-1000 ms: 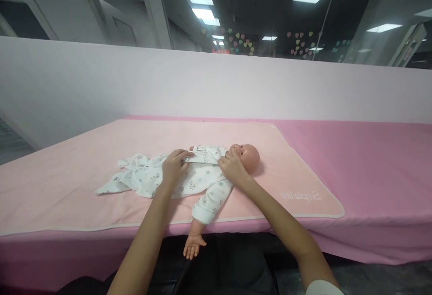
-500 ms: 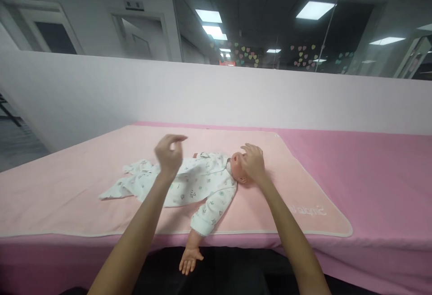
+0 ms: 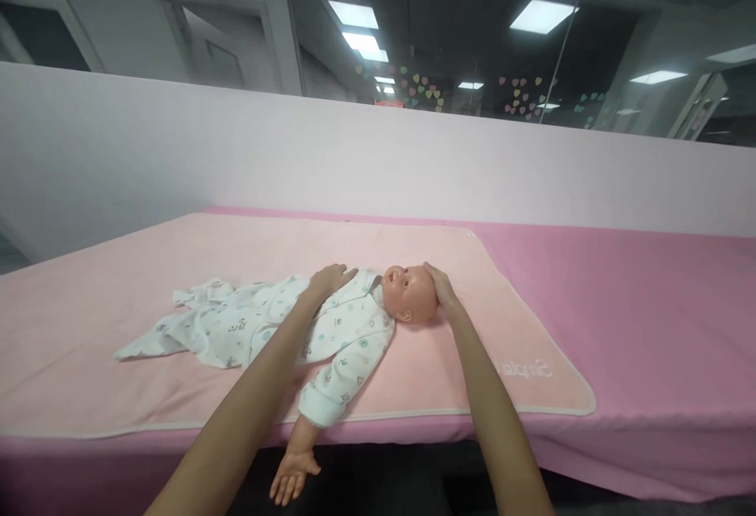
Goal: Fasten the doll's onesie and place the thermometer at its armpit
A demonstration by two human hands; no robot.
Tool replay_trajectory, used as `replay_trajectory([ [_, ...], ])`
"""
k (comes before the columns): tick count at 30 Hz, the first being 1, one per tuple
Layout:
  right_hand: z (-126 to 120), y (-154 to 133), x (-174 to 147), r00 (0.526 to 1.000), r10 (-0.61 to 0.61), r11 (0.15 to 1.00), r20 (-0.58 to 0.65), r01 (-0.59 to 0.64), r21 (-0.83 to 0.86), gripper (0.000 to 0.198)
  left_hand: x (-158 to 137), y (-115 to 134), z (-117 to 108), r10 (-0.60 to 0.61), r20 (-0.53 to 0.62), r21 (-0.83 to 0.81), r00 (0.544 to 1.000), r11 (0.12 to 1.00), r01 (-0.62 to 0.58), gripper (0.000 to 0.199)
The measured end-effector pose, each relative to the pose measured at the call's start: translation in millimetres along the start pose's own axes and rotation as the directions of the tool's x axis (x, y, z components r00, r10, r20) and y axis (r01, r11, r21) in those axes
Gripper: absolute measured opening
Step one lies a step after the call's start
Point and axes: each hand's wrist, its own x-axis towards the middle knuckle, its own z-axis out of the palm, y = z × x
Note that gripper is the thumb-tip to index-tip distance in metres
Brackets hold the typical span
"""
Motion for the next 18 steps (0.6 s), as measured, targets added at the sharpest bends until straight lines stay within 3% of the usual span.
replay_trajectory([
  [2,-2,3,-4,0.989,0.12,0.982,0.086,-0.131,0.135,0.05,-1,0,-2,-0.021,0.026,0.021,0.999,1.0,0.02,0.058],
  [5,-7,11,-4,0.971,0.176,0.952,0.162,-0.21,0.223,0.057,1,-1,-3,-0.015,0.073,0.04,0.997,0.999,0.012,0.059],
  [18,-10,23,-3,0.984,0.099,0.925,0.15,-0.146,0.351,0.052,0,-10,0,0.014,0.081,-0.008,0.997,1.0,-0.013,0.07],
])
